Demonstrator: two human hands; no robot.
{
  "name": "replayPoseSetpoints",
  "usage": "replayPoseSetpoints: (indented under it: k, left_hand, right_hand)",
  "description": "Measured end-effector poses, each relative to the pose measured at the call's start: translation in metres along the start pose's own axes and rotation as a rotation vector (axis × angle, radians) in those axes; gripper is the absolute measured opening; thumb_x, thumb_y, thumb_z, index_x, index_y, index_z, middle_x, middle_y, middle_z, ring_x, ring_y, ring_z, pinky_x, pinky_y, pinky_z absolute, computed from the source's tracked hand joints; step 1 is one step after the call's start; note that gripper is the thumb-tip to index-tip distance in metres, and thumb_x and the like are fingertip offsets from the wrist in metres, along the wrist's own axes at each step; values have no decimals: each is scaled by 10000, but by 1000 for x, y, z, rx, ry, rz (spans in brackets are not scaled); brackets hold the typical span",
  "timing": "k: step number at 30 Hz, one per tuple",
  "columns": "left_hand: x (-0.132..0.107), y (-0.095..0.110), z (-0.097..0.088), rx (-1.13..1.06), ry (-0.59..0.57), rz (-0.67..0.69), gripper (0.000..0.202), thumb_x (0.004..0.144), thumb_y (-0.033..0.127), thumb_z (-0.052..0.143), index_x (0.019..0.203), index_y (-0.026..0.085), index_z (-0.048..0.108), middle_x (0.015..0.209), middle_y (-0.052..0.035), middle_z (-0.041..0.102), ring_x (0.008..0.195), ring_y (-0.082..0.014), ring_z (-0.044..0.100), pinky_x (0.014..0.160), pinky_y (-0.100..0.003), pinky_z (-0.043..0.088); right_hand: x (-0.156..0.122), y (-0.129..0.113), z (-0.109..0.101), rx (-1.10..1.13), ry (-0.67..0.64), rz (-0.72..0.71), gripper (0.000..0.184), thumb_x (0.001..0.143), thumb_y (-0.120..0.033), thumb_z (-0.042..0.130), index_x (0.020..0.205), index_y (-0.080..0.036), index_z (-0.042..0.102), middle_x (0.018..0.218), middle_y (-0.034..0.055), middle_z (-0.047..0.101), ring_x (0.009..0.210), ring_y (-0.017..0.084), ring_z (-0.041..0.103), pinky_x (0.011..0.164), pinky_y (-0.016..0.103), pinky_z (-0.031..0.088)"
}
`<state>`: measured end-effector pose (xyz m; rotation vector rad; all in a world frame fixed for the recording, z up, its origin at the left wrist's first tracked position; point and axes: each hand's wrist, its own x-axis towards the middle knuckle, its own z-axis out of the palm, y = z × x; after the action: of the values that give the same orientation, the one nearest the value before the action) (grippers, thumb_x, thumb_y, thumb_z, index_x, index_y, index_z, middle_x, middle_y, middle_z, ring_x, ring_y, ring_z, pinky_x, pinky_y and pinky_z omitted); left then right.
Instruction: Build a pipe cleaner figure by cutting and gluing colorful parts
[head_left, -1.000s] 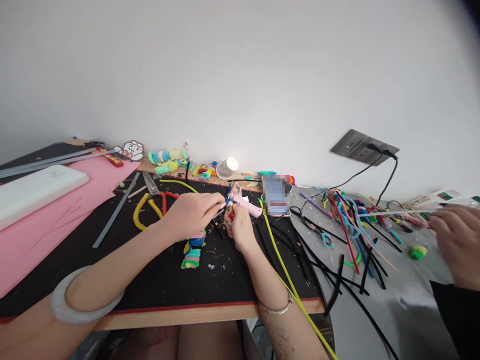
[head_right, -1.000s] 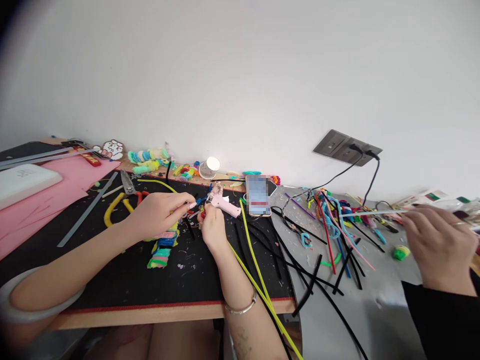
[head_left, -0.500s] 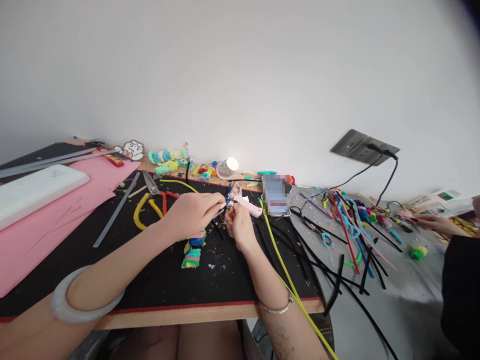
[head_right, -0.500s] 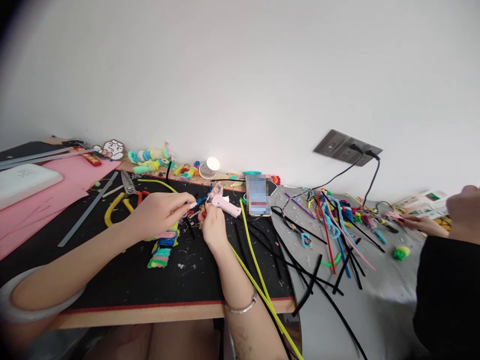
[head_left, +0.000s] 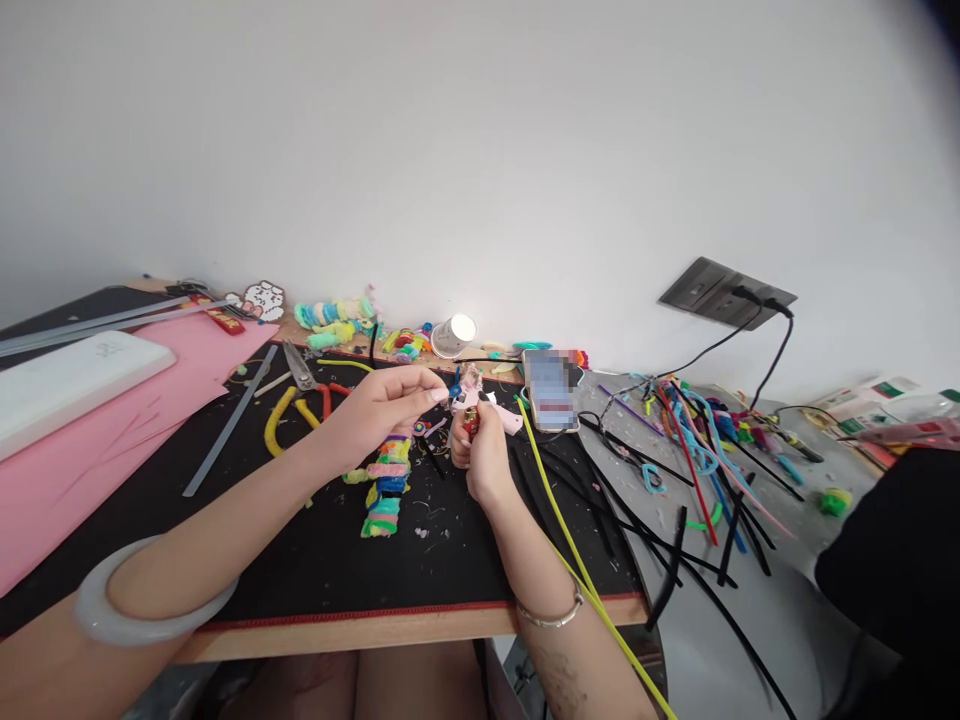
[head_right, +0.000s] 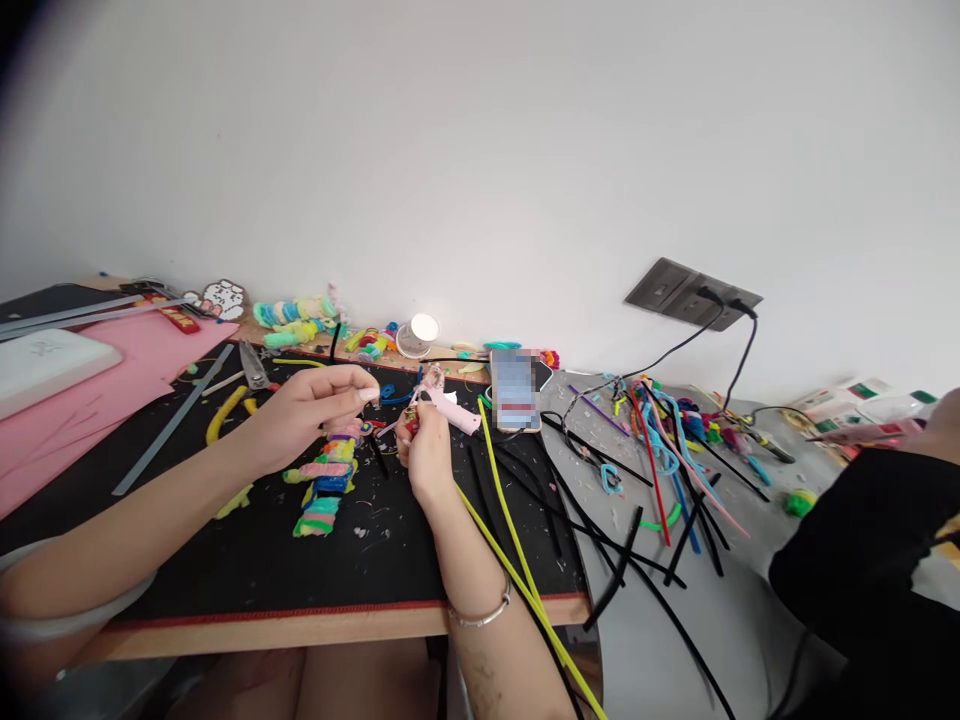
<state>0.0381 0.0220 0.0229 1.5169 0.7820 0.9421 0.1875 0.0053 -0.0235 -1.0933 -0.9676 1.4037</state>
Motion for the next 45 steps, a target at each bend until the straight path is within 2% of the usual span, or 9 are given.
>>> replayPoseSetpoints:
  k: [2, 5, 12, 23, 36, 39, 45]
  left_hand:
    - [0, 1, 1, -179, -34, -62, 156, 831, 310, 526, 786, 162, 546, 501, 81, 225, 436, -53, 188, 425, -200, 165]
    - [0, 1, 4, -340, -74, -152, 140, 819, 289, 553, 766, 160, 541, 503, 89, 200, 434, -40, 149, 415, -184, 127]
    - [-1, -2, 10, -389, -66, -223, 141, 806, 268, 576, 738, 147, 550, 498, 92, 212, 432, -30, 148, 408, -163, 117]
    - [0, 1, 11, -296, -24, -223, 141, 815, 277, 559, 752, 154, 531, 500, 93, 240, 434, -29, 159, 414, -149, 120]
    - [-1, 2, 12, -199, -10, -198, 145, 810, 294, 546, 761, 159, 527, 511, 92, 243, 444, -39, 163, 427, -171, 123]
    - [-1, 3, 11, -87, -4, -153, 152, 824, 312, 523, 777, 168, 534, 520, 85, 270, 446, -48, 189, 427, -182, 144]
    - [-3, 2, 11, 297, 29, 9, 193, 848, 354, 475, 798, 178, 537, 615, 51, 397, 527, -78, 328, 503, -204, 278]
  right_hand:
    - [-1, 1, 1, 12, -15, -10, 445, 867, -402, 238, 470, -209, 295, 366, -75, 201, 329, 55, 121, 342, 197, 79]
    - [-2, 2, 2, 3, -24, -29, 440, 869, -383, 233, 471, -209, 300, 371, -74, 200, 332, 57, 130, 342, 197, 92]
    - [-3, 5, 4, -114, -7, -79, 415, 890, -343, 209, 505, -213, 293, 402, -72, 197, 342, 65, 160, 349, 201, 121]
    - [-5, 4, 5, -193, 6, -142, 385, 888, -268, 200, 522, -206, 302, 420, -64, 226, 367, 72, 182, 376, 210, 146]
    - [-7, -2, 5, -196, 20, -126, 384, 885, -297, 213, 524, -200, 302, 426, -65, 244, 379, 66, 182, 391, 212, 149]
    - [-6, -3, 5, -152, 48, -91, 398, 884, -334, 225, 514, -202, 295, 419, -69, 230, 370, 62, 168, 387, 214, 143]
    - [-3, -3, 5, -99, 123, -47, 421, 877, -427, 264, 516, -210, 266, 420, -73, 211, 375, 64, 158, 382, 218, 125]
